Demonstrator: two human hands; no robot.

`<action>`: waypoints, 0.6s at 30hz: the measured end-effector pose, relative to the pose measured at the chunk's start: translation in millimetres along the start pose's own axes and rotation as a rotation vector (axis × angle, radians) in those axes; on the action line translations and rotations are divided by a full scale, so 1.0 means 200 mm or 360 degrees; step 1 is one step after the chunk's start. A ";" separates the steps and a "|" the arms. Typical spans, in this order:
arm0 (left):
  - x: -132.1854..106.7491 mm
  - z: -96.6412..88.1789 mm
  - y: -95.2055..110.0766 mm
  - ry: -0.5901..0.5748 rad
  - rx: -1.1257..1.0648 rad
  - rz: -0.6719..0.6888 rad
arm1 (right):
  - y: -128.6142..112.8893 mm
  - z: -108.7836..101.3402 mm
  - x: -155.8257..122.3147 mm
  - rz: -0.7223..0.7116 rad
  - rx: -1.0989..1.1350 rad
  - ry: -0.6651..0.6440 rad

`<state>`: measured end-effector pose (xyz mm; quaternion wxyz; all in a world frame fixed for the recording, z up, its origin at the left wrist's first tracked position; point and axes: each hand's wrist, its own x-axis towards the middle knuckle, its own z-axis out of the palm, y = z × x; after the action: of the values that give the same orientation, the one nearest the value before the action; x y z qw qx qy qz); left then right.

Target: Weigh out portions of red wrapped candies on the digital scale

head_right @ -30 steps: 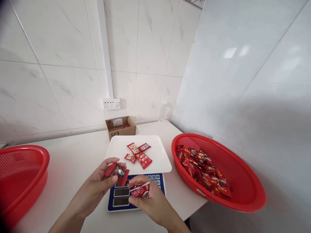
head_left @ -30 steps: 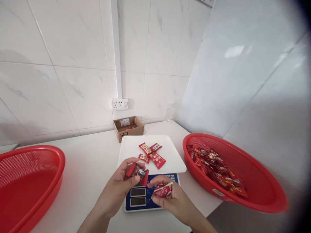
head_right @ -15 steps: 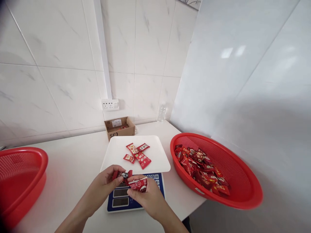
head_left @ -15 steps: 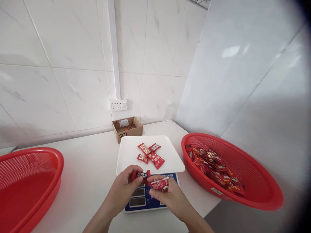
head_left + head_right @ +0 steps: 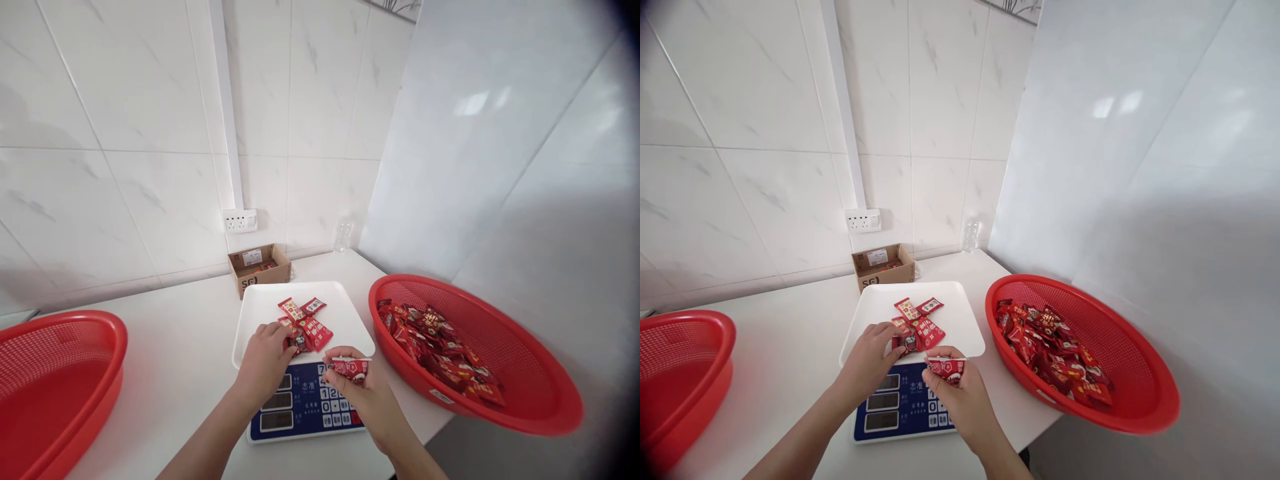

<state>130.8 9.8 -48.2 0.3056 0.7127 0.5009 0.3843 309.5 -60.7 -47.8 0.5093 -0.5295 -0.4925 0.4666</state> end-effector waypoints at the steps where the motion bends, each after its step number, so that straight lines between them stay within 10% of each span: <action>1: 0.01 0.01 0.00 0.0013 0.0033 0.0035 | 0.00 -0.01 0.00 -0.0007 -0.0011 0.0008; 18: 0.28 0.14 -0.05 -0.0471 0.0257 0.0283 | 0.04 -0.06 -0.02 0.0025 0.0174 0.0149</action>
<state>161.4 64.0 -57.8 0.2826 0.8251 0.4148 0.2593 321.6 -66.5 -54.9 0.5563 -0.5258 -0.4379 0.4715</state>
